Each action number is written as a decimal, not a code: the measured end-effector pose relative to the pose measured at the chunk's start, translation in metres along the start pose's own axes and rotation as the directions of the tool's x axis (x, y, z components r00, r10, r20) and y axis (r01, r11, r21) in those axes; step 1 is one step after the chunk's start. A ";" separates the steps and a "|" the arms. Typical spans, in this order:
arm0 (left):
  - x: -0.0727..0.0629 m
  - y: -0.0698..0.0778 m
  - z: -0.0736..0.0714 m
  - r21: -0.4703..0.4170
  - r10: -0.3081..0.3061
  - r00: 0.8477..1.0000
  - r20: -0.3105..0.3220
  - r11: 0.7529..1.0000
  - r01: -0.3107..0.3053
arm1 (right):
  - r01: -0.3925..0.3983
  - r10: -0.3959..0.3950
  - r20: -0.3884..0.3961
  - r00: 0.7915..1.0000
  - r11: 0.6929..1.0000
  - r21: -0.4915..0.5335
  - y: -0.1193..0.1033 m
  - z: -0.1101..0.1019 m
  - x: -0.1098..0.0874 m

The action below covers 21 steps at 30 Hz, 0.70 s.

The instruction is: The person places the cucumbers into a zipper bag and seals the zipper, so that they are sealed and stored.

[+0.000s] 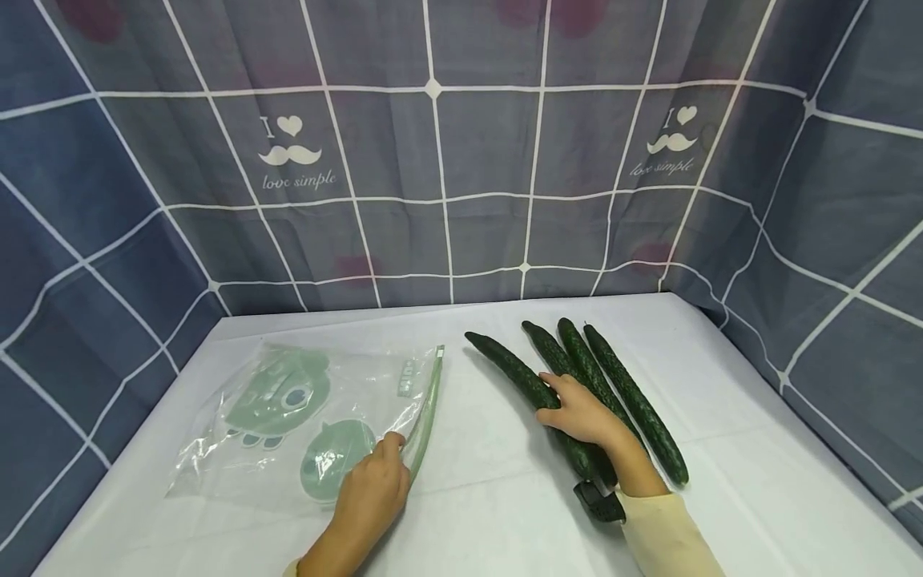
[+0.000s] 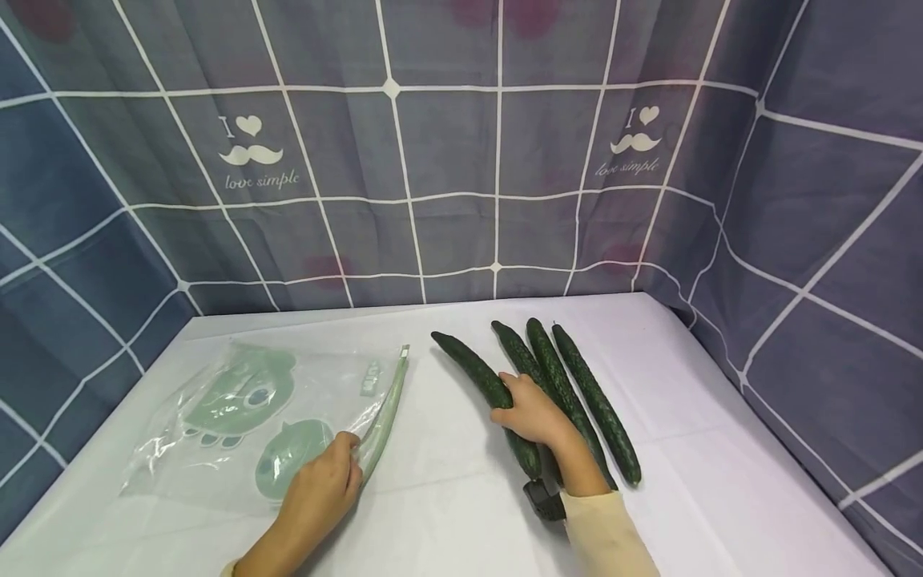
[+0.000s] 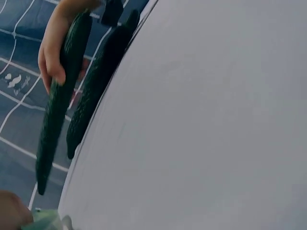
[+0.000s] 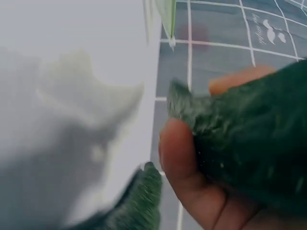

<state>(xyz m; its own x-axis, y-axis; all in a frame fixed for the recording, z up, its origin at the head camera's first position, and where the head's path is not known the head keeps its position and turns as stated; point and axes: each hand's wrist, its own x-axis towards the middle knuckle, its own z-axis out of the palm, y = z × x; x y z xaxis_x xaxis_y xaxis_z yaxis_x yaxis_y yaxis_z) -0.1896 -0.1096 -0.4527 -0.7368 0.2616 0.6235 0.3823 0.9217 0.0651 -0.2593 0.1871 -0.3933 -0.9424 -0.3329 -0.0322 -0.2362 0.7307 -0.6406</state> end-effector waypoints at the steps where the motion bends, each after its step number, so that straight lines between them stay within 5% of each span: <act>1: 0.000 -0.001 0.001 -0.016 -0.008 1.000 0.014 1.000 0.009 | 0.024 -0.024 0.004 1.000 1.000 -0.010 0.000 -0.002 -0.001; 9: 0.001 -0.006 -0.001 -0.173 -0.041 0.989 0.142 0.983 0.066 | 0.189 -0.187 0.043 0.981 0.981 -0.047 -0.002 -0.014 -0.011; 15: 0.000 -0.005 -0.006 -0.192 -0.073 0.959 0.274 0.973 0.128 | 0.216 -0.212 0.078 0.974 0.975 -0.050 -0.003 -0.018 -0.014; 21: -0.001 -0.004 -0.004 -0.169 -0.079 0.958 0.277 0.977 0.129 | 0.230 -0.223 0.117 0.968 0.971 -0.056 -0.004 -0.015 -0.011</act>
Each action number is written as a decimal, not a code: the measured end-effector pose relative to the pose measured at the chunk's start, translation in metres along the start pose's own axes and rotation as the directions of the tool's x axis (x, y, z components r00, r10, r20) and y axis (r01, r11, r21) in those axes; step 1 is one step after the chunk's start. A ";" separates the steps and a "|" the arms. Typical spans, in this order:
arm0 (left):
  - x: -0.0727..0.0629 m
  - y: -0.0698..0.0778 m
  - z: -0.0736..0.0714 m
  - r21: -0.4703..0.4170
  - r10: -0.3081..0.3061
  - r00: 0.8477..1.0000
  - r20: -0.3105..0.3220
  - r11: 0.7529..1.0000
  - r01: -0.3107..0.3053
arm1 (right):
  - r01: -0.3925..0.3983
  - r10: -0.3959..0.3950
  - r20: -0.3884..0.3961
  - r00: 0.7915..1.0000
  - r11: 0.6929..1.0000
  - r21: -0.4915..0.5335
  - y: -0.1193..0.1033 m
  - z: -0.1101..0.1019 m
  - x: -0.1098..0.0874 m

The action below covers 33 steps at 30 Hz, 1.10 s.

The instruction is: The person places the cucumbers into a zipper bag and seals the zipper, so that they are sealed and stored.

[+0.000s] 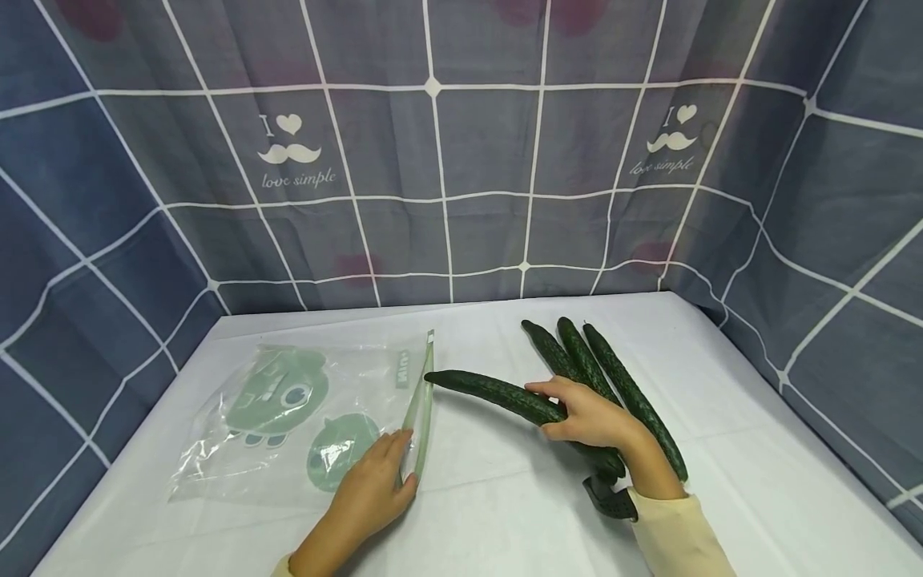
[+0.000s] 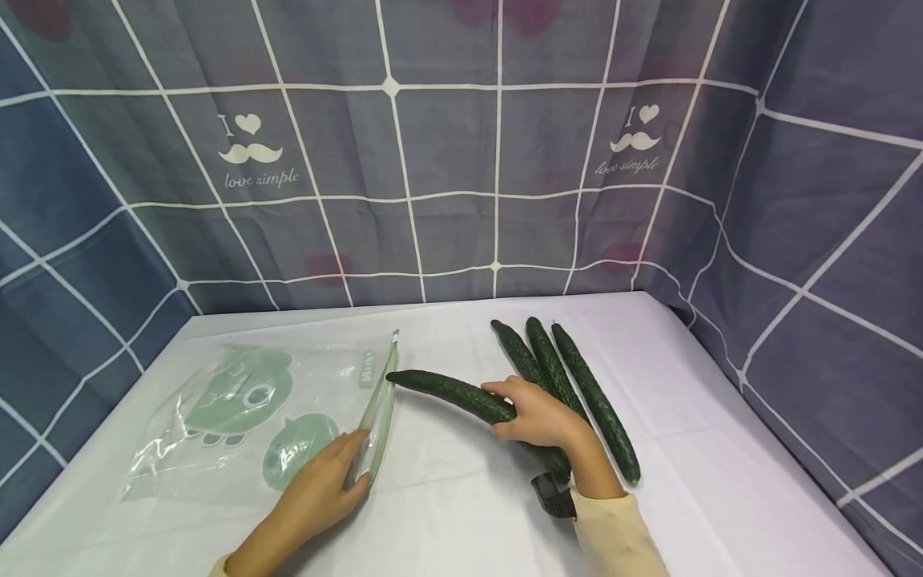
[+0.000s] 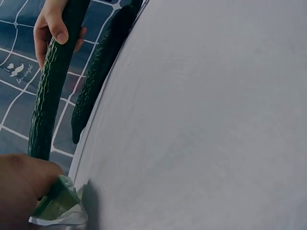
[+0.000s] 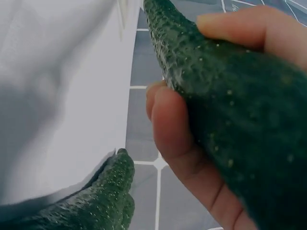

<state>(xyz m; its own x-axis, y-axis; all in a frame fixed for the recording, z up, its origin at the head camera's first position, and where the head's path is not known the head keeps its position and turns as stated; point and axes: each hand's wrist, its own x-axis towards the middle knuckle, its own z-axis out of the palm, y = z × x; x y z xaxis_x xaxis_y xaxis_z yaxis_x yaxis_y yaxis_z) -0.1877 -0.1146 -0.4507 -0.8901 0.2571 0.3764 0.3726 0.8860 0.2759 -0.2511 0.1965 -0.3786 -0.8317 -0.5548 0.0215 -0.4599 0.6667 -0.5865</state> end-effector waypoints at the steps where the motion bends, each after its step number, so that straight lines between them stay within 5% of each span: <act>1: 0.000 0.000 0.000 0.004 0.000 1.000 -0.008 1.000 0.000 | 0.001 -0.001 0.009 1.000 1.000 -0.005 -0.001 0.001 0.001; 12: 0.000 0.002 -0.003 0.000 0.034 0.998 -0.043 0.999 -0.034 | -0.042 0.048 0.071 0.996 0.995 -0.091 -0.003 0.016 0.010; 22: -0.004 -0.008 0.001 -0.013 0.117 0.993 0.019 0.993 -0.117 | -0.065 0.072 0.093 0.993 0.995 -0.081 0.002 0.017 0.011; 33: -0.011 -0.025 0.010 -0.034 0.121 0.989 0.089 0.992 -0.118 | -0.086 0.093 0.104 0.990 0.994 -0.071 0.005 0.021 0.015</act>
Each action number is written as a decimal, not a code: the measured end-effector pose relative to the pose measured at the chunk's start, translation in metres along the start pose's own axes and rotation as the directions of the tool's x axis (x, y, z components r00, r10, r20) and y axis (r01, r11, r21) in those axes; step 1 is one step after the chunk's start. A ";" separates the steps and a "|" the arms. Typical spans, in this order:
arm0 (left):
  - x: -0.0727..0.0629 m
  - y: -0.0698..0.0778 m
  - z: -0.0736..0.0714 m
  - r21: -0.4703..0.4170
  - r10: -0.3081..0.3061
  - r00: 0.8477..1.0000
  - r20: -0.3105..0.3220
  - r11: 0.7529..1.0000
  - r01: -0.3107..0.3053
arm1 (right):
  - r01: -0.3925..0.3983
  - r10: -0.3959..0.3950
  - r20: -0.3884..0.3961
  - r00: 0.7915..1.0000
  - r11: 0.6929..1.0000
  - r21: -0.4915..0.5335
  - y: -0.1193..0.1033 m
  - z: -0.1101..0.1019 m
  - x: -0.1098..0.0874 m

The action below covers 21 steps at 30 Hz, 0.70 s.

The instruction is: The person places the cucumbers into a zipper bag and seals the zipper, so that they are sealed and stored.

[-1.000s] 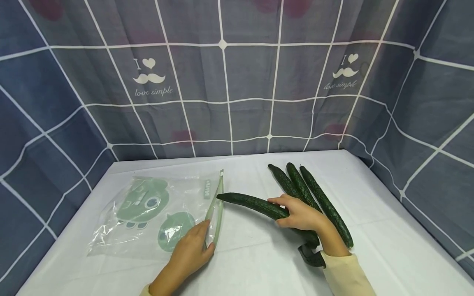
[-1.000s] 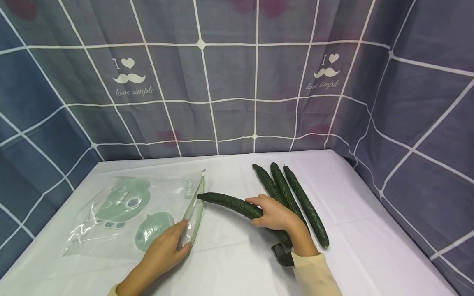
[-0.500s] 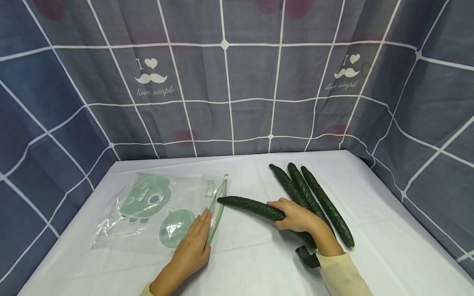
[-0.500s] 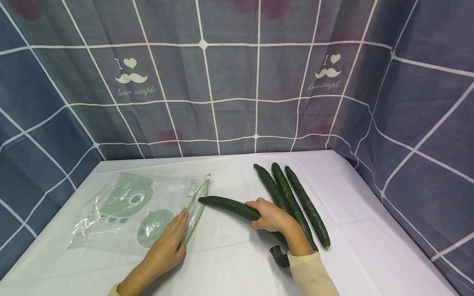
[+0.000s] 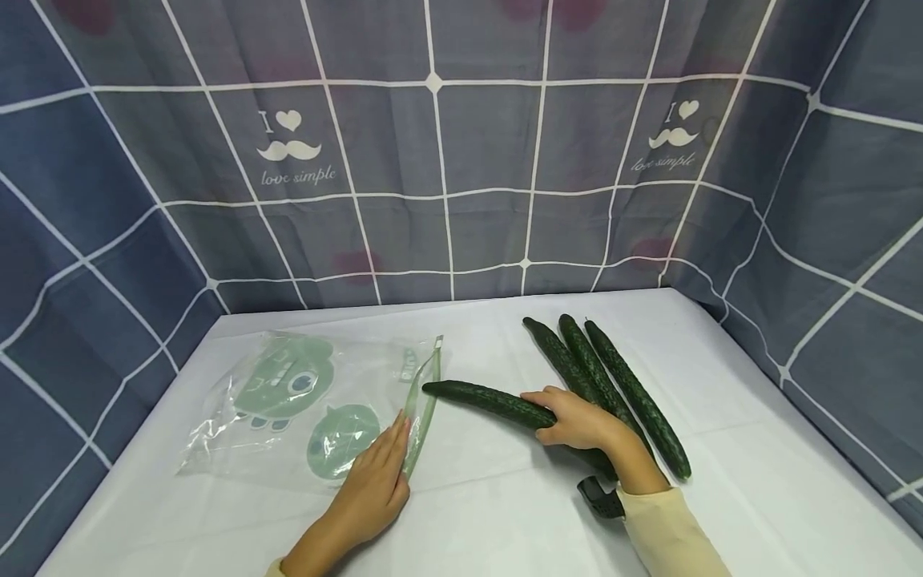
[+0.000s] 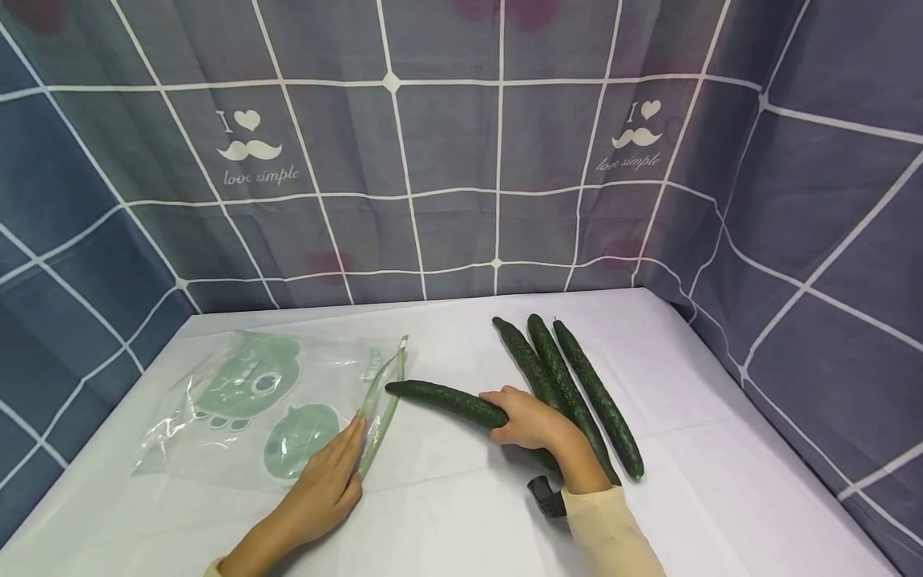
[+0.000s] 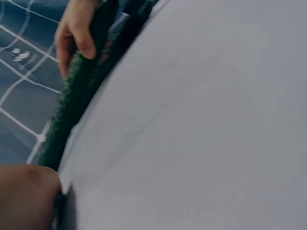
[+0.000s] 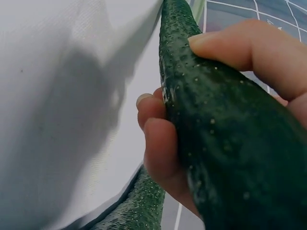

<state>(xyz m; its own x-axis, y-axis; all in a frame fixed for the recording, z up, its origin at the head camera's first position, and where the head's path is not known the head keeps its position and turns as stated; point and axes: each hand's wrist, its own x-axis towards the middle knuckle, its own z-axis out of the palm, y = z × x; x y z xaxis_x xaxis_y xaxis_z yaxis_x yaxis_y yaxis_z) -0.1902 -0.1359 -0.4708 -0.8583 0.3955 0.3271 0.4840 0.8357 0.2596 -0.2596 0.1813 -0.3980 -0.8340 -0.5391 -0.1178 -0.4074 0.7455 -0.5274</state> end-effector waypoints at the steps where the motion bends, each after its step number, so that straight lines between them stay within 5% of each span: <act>1: 0.000 0.000 0.001 -0.002 0.000 1.000 -0.010 1.000 0.000 | 0.005 -0.005 -0.001 1.000 1.000 -0.002 0.000 0.000 0.001; 8: 0.002 0.000 0.001 0.038 0.032 0.996 -0.083 0.999 -0.029 | 0.054 -0.057 -0.077 0.995 0.998 -0.045 -0.001 0.006 0.004; 14: 0.000 0.006 0.002 0.070 0.071 0.990 -0.119 0.996 -0.063 | 0.184 -0.198 -0.175 0.965 0.979 -0.092 -0.010 0.014 0.012; 21: 0.000 0.019 -0.003 0.104 0.093 0.993 -0.073 0.991 -0.085 | 0.232 -0.242 -0.239 0.941 0.970 -0.068 -0.027 0.027 0.045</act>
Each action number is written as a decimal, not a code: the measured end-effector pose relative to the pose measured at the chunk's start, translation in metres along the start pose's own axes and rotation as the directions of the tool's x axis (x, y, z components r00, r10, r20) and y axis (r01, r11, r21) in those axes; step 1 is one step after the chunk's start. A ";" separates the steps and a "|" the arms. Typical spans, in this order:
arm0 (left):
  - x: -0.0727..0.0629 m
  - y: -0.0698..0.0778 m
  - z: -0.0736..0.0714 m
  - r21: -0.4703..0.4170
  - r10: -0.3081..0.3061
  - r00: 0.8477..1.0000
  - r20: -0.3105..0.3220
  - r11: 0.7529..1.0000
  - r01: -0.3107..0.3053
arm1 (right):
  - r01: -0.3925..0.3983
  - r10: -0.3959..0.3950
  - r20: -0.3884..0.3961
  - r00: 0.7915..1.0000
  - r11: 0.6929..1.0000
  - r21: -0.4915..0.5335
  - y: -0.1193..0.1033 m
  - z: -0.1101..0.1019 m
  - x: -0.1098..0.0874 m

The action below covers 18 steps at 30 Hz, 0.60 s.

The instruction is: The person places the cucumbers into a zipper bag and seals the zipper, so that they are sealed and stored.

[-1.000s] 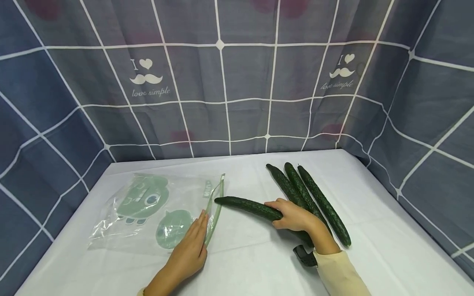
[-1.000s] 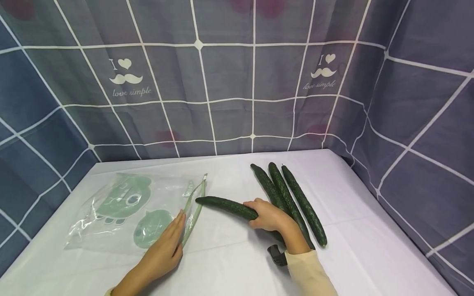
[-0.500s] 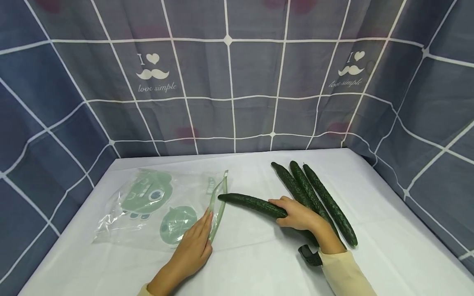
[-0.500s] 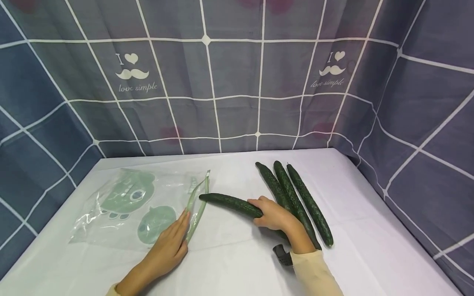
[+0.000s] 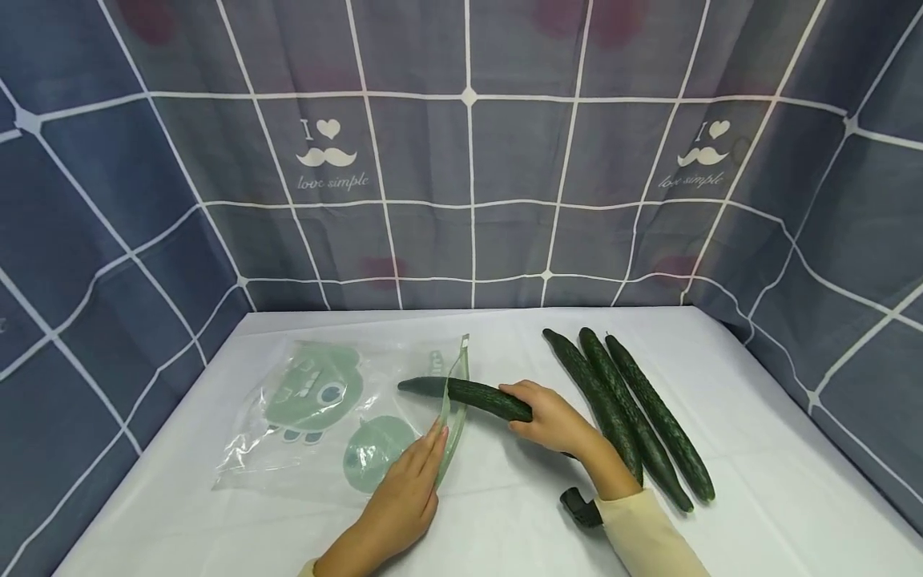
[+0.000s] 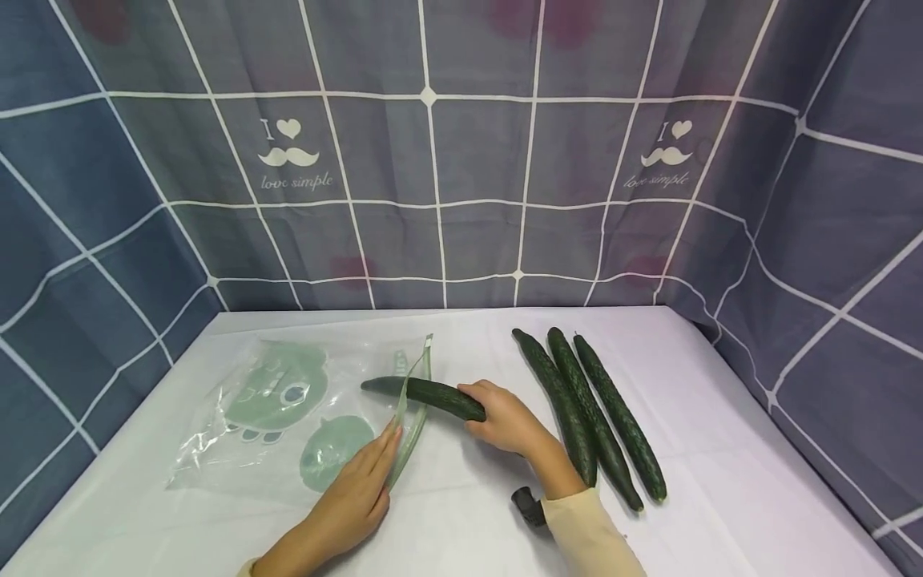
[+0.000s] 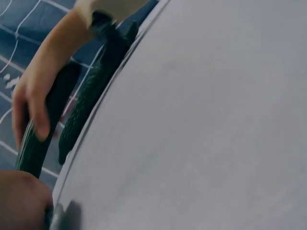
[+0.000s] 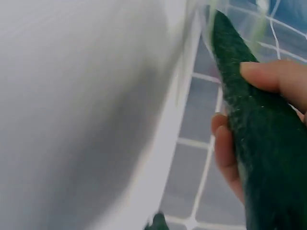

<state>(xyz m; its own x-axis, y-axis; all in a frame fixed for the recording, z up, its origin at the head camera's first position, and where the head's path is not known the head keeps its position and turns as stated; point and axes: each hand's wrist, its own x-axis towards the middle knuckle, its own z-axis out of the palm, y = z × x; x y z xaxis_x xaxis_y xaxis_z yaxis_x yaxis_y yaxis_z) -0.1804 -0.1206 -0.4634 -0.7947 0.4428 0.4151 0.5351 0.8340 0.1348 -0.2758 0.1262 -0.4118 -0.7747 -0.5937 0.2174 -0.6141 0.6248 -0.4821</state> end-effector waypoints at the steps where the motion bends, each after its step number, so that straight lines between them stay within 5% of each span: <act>1: 0.000 0.002 -0.002 0.006 0.006 1.000 0.015 1.000 -0.006 | -0.007 0.007 0.010 1.000 0.999 0.037 -0.001 0.004 0.006; 3: 0.002 0.007 -0.006 0.011 0.026 0.999 0.041 1.000 -0.026 | -0.038 0.032 0.046 0.998 0.988 0.147 -0.002 0.010 0.020; 7: 0.003 0.014 -0.012 0.024 0.075 0.994 0.076 0.997 -0.077 | -0.152 0.107 0.141 0.984 0.920 0.361 -0.005 0.018 0.041; 11: 0.004 0.015 -0.014 0.016 0.076 0.996 0.036 0.997 -0.077 | -0.235 0.173 0.181 0.968 0.880 0.414 -0.006 0.022 0.049; 18: 0.004 0.009 -0.012 -0.018 0.073 0.995 -0.065 0.997 -0.074 | -0.165 0.134 0.139 0.981 0.956 0.244 -0.003 0.027 0.041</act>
<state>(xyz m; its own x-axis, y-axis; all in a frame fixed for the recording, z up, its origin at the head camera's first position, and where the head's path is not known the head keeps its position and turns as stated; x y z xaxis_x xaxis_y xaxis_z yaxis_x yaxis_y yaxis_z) -0.1751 -0.1153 -0.4494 -0.7335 0.4799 0.4813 0.5973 0.7930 0.1197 -0.3022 0.0863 -0.4242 -0.8216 -0.5692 0.0307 -0.4222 0.5715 -0.7037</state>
